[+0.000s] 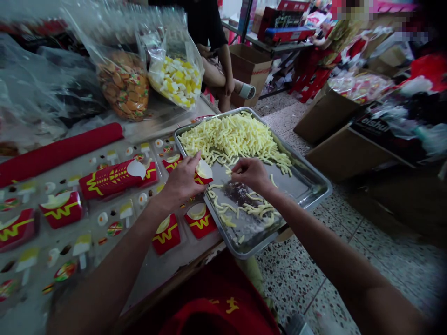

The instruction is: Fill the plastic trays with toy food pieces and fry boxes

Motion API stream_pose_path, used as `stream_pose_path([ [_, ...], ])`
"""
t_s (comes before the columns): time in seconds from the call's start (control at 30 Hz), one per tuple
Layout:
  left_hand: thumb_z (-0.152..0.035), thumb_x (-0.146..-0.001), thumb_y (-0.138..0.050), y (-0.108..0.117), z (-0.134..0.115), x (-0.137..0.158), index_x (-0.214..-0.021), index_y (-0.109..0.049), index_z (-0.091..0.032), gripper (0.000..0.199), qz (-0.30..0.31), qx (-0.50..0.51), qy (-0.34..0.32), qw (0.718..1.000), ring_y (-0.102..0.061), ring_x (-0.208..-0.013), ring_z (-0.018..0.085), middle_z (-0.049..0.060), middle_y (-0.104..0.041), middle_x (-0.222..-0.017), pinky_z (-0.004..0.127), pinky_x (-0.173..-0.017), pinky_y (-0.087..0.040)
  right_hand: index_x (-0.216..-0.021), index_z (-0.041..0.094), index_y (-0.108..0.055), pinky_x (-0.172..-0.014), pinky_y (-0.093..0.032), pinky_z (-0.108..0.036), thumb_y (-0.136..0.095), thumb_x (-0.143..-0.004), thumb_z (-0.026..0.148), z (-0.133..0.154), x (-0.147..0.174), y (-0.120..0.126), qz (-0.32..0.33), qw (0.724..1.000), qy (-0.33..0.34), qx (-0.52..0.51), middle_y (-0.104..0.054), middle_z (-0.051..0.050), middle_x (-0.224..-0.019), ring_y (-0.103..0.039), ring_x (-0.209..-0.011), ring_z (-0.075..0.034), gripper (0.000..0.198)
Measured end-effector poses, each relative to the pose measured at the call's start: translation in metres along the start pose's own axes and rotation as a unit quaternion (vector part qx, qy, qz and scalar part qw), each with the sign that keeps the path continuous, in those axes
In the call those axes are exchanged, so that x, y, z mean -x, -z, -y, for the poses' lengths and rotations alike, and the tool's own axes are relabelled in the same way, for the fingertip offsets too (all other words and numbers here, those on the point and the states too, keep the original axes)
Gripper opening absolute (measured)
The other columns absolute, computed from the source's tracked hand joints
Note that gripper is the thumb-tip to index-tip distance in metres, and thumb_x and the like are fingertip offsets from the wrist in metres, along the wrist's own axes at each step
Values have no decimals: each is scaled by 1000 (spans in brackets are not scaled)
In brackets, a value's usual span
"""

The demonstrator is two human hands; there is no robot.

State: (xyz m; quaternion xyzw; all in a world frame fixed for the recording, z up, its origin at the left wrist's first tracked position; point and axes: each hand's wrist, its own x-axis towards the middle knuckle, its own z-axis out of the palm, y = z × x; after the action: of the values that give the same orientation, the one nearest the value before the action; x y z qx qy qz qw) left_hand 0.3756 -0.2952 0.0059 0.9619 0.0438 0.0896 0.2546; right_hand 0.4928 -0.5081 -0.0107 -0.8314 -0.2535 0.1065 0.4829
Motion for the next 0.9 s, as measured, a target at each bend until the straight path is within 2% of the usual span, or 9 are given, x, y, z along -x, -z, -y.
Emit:
stream_pose_path([
  [0.1, -34, -69, -85, -12, -11, -7, -153, -38, -12, 99, 17, 8, -44, 999, -56, -127, 33, 17, -57, -136, 42, -107, -48, -72, 14, -73, -54, -37, -23, -70, -62, 20, 19, -7, -1, 2, 999, 30, -16, -65, 1, -63, -53, -57, -11, 12],
  [0.2, -26, -65, -86, -27, -25, -16, -152, -41, -15, 98, -2, 12, -47, 999, -59, -124, 33, 15, -60, -132, 42, -106, -49, -72, 16, -76, -58, -35, -24, -70, -64, 16, 40, -12, -9, 6, 992, 72, 105, -66, 1, -63, -54, -59, -12, 9],
  [0.3, -16, -63, -81, -38, -36, -25, -147, -47, -14, 91, -64, 26, -12, 998, -63, -117, 32, 14, -64, -126, 42, -104, -51, -69, 16, -76, -59, -31, -26, -64, -70, 11, 57, -17, -17, -4, 973, 93, 212, -64, -1, -61, -53, -61, -13, 13],
  [0.43, -15, -60, -79, -41, -46, -37, -143, -50, -13, 88, -142, 68, -9, 987, -64, -114, 31, 13, -66, -122, 44, -103, -52, -71, 14, -75, -58, -32, -25, -61, -69, 6, 73, -29, -10, 77, 978, 87, 171, -62, 2, -60, -52, -61, -11, 17],
  [0.53, -17, -59, -82, -38, -50, -46, -144, -50, -13, 91, -173, 114, -32, 978, -63, -118, 30, 14, -65, -128, 43, -106, -50, -78, 14, -76, -62, -36, -24, -70, -69, 11, 79, -35, 13, 27, 984, 93, 153, -66, 1, -68, -54, -65, -12, 11],
  [0.63, -25, -62, -86, -38, -48, -50, -146, -48, -17, 93, -166, 169, -37, 971, -60, -125, 29, 12, -62, -137, 42, -110, -47, -86, 14, -77, -64, -40, -25, -78, -73, 25, 70, -23, 50, 0, 988, 89, 123, -69, 0, -74, -56, -67, -12, 17],
  [0.73, -27, -63, -89, -41, -40, -48, -146, -49, -17, 93, -150, 205, -33, 967, -59, -128, 29, 12, -60, -141, 41, -113, -46, -87, 16, -80, -61, -40, -25, -78, -77, 35, 40, 10, 87, 29, 987, 45, 151, -71, -1, -72, -57, -64, -12, 21],
  [0.8, -28, -63, -90, -43, -34, -46, -145, -51, -17, 91, -149, 213, -12, 966, -59, -128, 28, 13, -60, -142, 41, -113, -47, -81, 19, -81, -60, -39, -26, -78, -77, 34, 16, 36, 104, 47, 974, -21, 220, -71, -1, -68, -58, -61, -13, 16],
  [0.9, -28, -65, -89, -44, -34, -43, -145, -50, -18, 90, -165, 211, 14, 963, -59, -128, 29, 12, -60, -141, 43, -112, -48, -83, 22, -83, -59, -36, -27, -74, -81, 31, -8, 66, 109, 25, 934, -105, 341, -74, -4, -72, -62, -65, -16, 13],
])
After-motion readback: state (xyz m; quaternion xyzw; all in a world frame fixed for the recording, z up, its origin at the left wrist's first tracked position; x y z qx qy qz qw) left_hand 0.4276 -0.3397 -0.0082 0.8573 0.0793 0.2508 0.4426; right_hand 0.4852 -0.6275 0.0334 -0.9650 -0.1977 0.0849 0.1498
